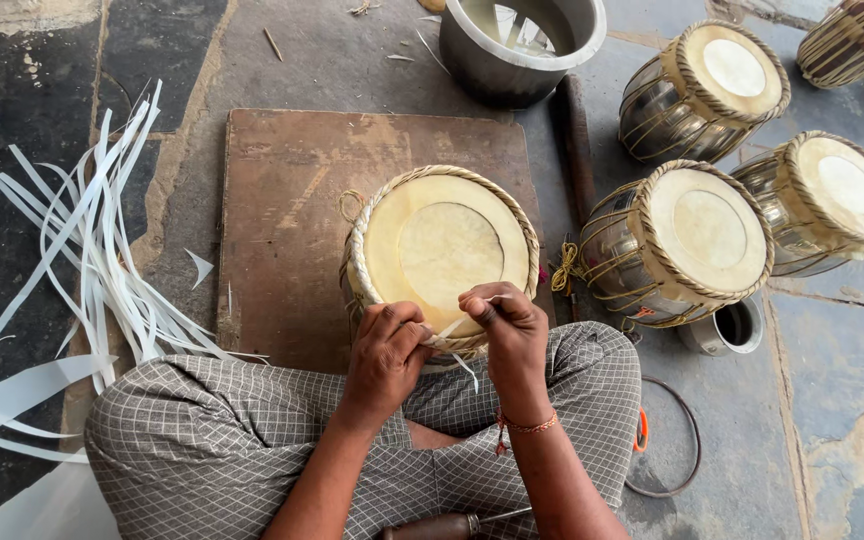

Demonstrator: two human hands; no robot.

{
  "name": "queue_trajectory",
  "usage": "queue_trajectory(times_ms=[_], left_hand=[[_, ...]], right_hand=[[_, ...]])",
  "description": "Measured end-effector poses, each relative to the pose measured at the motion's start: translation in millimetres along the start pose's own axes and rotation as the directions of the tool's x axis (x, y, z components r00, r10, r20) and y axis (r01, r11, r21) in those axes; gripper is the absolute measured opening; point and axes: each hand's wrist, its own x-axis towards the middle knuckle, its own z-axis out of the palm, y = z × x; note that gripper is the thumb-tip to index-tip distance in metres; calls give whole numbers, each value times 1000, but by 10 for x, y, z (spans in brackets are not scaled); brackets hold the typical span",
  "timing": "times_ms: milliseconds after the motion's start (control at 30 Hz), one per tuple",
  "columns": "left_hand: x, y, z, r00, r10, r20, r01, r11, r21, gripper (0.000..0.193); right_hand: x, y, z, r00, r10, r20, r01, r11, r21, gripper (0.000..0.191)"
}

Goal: The person threads white strips through the rim of a drum using an awl. They pull the strips tight and use scissors to trim the excess material while working on the drum head.

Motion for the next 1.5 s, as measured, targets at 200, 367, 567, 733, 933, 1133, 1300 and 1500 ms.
queue_trajectory(times_ms=[200, 367, 567, 733, 933, 1133, 1300, 1500], left_hand=[[-4, 24, -71, 1000, -2, 16, 2, 1000, 0, 31], [1, 31, -50, 999, 24, 27, -25, 999, 25, 33], [-44, -11, 23, 1000, -2, 23, 1, 999, 47, 31], [66, 93, 6, 998, -60, 22, 59, 998, 20, 31], [87, 50, -158, 992, -69, 106, 85, 984, -158, 43], [92, 29, -116, 989, -85, 118, 101, 985, -141, 40], [87, -13, -120, 987, -107, 122, 123, 983, -134, 36], [152, 6, -86, 984, -126, 122, 137, 987, -85, 25]], right_hand=[[109, -293, -350, 974, 50, -223, -33, 996, 80, 29], [-407, -292, -359, 957, 269, 104, -62, 544, -837, 33], [-754, 217, -186, 919, 247, 308, 161, 478, -863, 27], [-633, 359, -181, 880, 235, 412, 244, 521, -818, 20], [-664, 70, -498, 740, 562, 370, -441, 820, -365, 37], [-658, -363, -484, 799, 560, 219, -377, 751, -542, 39], [-787, -838, -380, 751, 362, 553, 28, 819, -574, 32], [-495, -1019, -186, 589, 334, 736, 94, 876, -473, 33]])
